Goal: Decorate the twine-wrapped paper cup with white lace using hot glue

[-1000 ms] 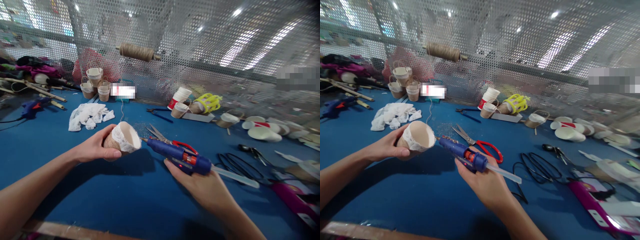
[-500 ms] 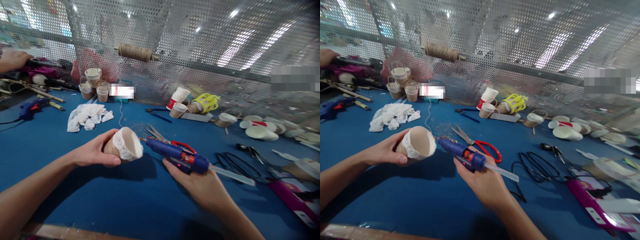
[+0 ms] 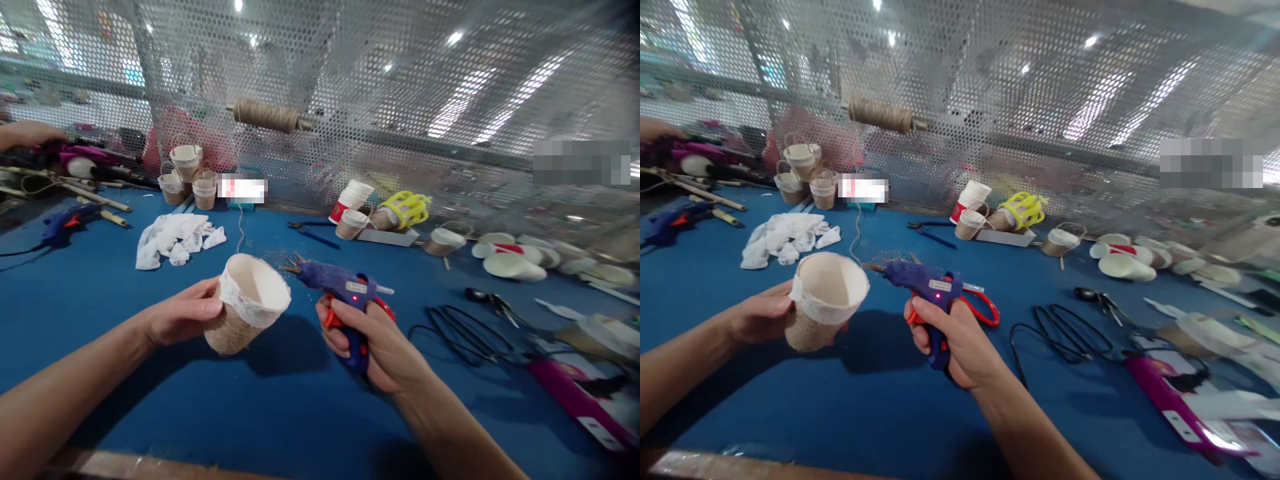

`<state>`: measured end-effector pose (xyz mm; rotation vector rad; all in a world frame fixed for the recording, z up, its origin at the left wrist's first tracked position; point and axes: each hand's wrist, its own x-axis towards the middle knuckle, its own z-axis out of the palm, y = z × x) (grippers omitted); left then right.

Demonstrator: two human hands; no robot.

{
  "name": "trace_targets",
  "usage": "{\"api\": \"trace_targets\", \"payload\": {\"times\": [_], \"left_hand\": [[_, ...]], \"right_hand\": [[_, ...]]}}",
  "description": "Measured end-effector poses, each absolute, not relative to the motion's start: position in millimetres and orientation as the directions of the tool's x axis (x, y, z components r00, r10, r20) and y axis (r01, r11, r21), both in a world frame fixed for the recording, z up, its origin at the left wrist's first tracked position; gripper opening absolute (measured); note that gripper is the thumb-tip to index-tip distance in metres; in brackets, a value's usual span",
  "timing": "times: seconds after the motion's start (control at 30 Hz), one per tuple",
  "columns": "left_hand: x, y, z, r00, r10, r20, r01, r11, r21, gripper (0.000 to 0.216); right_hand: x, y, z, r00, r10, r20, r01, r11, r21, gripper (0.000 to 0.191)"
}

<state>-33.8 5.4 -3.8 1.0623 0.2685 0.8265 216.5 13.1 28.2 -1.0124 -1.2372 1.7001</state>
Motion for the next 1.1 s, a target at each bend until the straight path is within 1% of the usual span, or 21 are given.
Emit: {"api": "trace_targets", "payload": {"times": [0.13,0.33,0.43,0.53,0.6,0.67,0.83,0.97,1.1], "left_hand": [[-33,4,-4,0.695,0.691,0.198,-0.497,0.264,0.827,0.054],[-31,2,-2,0.712,0.668,0.218,-0.512,0.281,0.812,0.052],[-31,2,-3,0.7,0.685,0.201,-0.499,0.268,0.824,0.051],[-32,3,-4,0.673,0.722,0.161,-0.467,0.246,0.849,0.052],[-32,4,-3,0.66,0.737,0.145,-0.45,0.233,0.862,0.052],[-32,4,-3,0.662,0.734,0.15,-0.443,0.223,0.868,0.052],[-32,4,0,0.669,0.722,0.175,-0.466,0.224,0.856,0.044],[-33,5,-2,0.671,0.723,0.164,-0.461,0.234,0.856,0.042],[-34,5,-4,0.66,0.738,0.14,-0.421,0.209,0.883,0.049]], "right_hand": [[214,15,21,-0.449,0.877,-0.174,-0.235,-0.304,-0.923,0.023],[212,13,19,-0.496,0.841,-0.217,-0.186,-0.347,-0.919,0.024],[213,13,19,-0.46,0.864,-0.205,-0.091,-0.275,-0.957,0.026],[218,14,22,-0.388,0.91,-0.146,0.142,-0.098,-0.985,0.029],[221,14,25,-0.362,0.926,-0.108,0.319,0.014,-0.948,0.031],[223,13,30,-0.337,0.937,-0.09,0.419,0.064,-0.906,0.032],[221,12,38,-0.259,0.962,-0.083,0.461,0.047,-0.886,0.029],[220,12,40,-0.314,0.945,-0.094,0.506,0.083,-0.858,0.029],[224,11,42,-0.337,0.935,-0.108,0.528,0.093,-0.844,0.028]]}}
